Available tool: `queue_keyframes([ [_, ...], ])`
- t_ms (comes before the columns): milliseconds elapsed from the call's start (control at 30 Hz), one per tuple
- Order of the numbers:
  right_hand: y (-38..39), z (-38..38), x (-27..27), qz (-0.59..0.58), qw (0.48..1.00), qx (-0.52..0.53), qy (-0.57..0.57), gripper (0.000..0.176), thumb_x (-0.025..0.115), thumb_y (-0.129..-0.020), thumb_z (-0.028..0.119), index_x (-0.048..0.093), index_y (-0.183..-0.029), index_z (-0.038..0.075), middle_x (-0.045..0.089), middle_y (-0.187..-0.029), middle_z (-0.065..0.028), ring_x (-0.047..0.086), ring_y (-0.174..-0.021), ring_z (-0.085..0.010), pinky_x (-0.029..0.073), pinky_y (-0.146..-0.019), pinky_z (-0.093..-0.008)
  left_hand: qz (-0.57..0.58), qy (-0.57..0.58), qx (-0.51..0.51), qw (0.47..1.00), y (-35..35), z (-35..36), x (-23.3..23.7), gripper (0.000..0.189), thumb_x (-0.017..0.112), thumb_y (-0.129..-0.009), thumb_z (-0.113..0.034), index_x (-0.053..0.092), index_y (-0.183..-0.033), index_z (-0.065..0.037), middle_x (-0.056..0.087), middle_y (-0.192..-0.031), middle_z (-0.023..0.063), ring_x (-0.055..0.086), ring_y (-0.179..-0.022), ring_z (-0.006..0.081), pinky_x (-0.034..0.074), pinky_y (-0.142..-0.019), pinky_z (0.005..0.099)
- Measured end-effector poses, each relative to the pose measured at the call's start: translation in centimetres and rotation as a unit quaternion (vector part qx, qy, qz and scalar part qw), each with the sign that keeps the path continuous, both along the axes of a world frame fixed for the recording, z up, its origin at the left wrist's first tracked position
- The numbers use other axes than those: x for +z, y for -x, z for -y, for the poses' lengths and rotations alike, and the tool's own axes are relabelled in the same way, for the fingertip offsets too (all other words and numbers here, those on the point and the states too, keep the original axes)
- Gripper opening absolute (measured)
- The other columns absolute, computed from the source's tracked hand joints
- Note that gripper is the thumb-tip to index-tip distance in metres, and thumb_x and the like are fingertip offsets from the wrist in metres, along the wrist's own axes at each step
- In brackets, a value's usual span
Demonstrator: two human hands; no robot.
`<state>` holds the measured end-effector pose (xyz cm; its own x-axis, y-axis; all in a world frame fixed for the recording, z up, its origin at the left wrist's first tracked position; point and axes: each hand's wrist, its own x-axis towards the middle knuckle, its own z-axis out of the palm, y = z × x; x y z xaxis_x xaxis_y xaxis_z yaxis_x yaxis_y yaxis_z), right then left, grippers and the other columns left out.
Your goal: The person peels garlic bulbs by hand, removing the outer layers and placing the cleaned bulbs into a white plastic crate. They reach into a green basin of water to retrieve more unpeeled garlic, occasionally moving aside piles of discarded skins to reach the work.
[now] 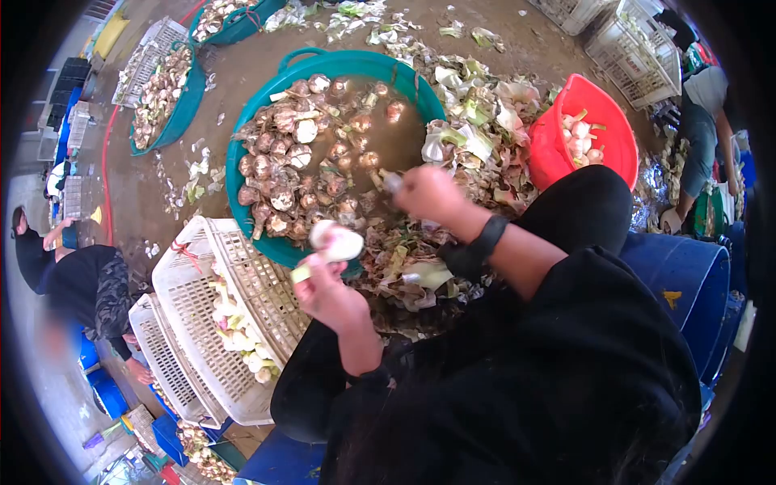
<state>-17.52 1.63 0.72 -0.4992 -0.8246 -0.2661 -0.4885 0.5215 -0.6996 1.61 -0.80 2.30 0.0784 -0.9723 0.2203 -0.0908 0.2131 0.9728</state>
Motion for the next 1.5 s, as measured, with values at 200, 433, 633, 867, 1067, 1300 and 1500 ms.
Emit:
queue_keyframes([
  [200,-0.5,-1.2,2.2,0.109,0.988,0.038,0.102,0.046,0.05,-0.083,0.042,0.059,-0.069,0.0,0.058,-0.067,-0.0215,0.059,-0.064,-0.0356,0.047,-0.062,-0.0402,-0.115,-0.124,0.065,0.983,0.2,0.4,0.3,0.011,0.059,-0.082,-0.007,0.051,-0.082,-0.001,0.056,-0.074,0.0059,0.054,-0.062,0.012,0.047,-0.054,0.0226],
  [433,-5.1,0.2,4.2,0.001,0.967,0.177,0.186,0.022,0.056,-0.073,0.022,0.055,-0.068,0.0,0.057,-0.067,-0.0176,0.056,-0.061,-0.0357,0.047,-0.058,-0.0408,0.255,0.204,-0.016,0.945,0.0,-0.5,0.0,0.019,0.068,-0.071,0.002,0.052,-0.08,0.0,0.053,-0.077,0.0107,0.053,-0.07,0.0186,0.045,-0.062,0.0308],
  [633,0.1,0.8,-2.4,0.388,0.903,-0.182,0.023,0.024,0.048,-0.081,0.022,0.052,-0.068,0.001,0.057,-0.062,-0.0113,0.057,-0.052,-0.0214,0.05,-0.049,-0.0328,-0.234,-0.147,0.049,0.96,0.7,-0.3,0.8,0.01,0.058,-0.083,-0.011,0.053,-0.082,-0.002,0.057,-0.07,0.0054,0.052,-0.053,0.0095,0.046,-0.046,0.0198],
  [867,-3.9,0.0,3.7,0.005,0.929,0.136,0.343,0.033,0.068,-0.072,0.015,0.062,-0.103,0.008,0.061,-0.093,-0.0121,0.059,-0.086,-0.0247,0.049,-0.074,-0.0323,-0.015,-0.127,0.03,0.991,0.9,0.0,0.2,0.012,0.059,-0.081,-0.005,0.048,-0.081,-0.001,0.055,-0.071,0.007,0.05,-0.052,0.0073,0.043,-0.047,0.0194],
  [1067,-2.1,2.2,-3.6,0.073,0.974,0.002,0.215,0.012,0.053,-0.081,0.006,0.059,-0.072,0.001,0.059,-0.062,-0.0107,0.06,-0.06,-0.017,0.048,-0.058,-0.0305,-0.068,-0.058,0.018,0.996,0.4,-0.6,0.3,0.011,0.057,-0.082,-0.004,0.047,-0.081,-0.002,0.053,-0.07,0.0065,0.051,-0.053,0.0086,0.044,-0.046,0.0211],
  [1300,-4.3,-0.5,1.1,0.1,0.952,0.229,0.178,0.043,0.062,-0.077,0.038,0.055,-0.092,-0.002,0.06,-0.086,-0.0179,0.059,-0.077,-0.0331,0.048,-0.069,-0.0353,-0.274,-0.303,0.068,0.91,0.7,0.9,0.3,0.015,0.055,-0.084,-0.022,0.05,-0.079,-0.009,0.05,-0.063,-0.0018,0.044,-0.047,0.0065,0.038,-0.045,0.0187],
  [1500,-5.0,0.3,1.3,0.319,0.867,0.363,0.121,0.025,0.055,-0.082,0.027,0.055,-0.087,0.002,0.06,-0.075,-0.0126,0.058,-0.069,-0.0303,0.047,-0.066,-0.0363,-0.397,-0.481,-0.221,0.75,-3.8,2.5,-0.8,0.021,0.049,-0.085,-0.028,0.054,-0.087,-0.007,0.05,-0.063,-0.0053,0.034,-0.037,0.0023,0.023,-0.029,0.0164],
])
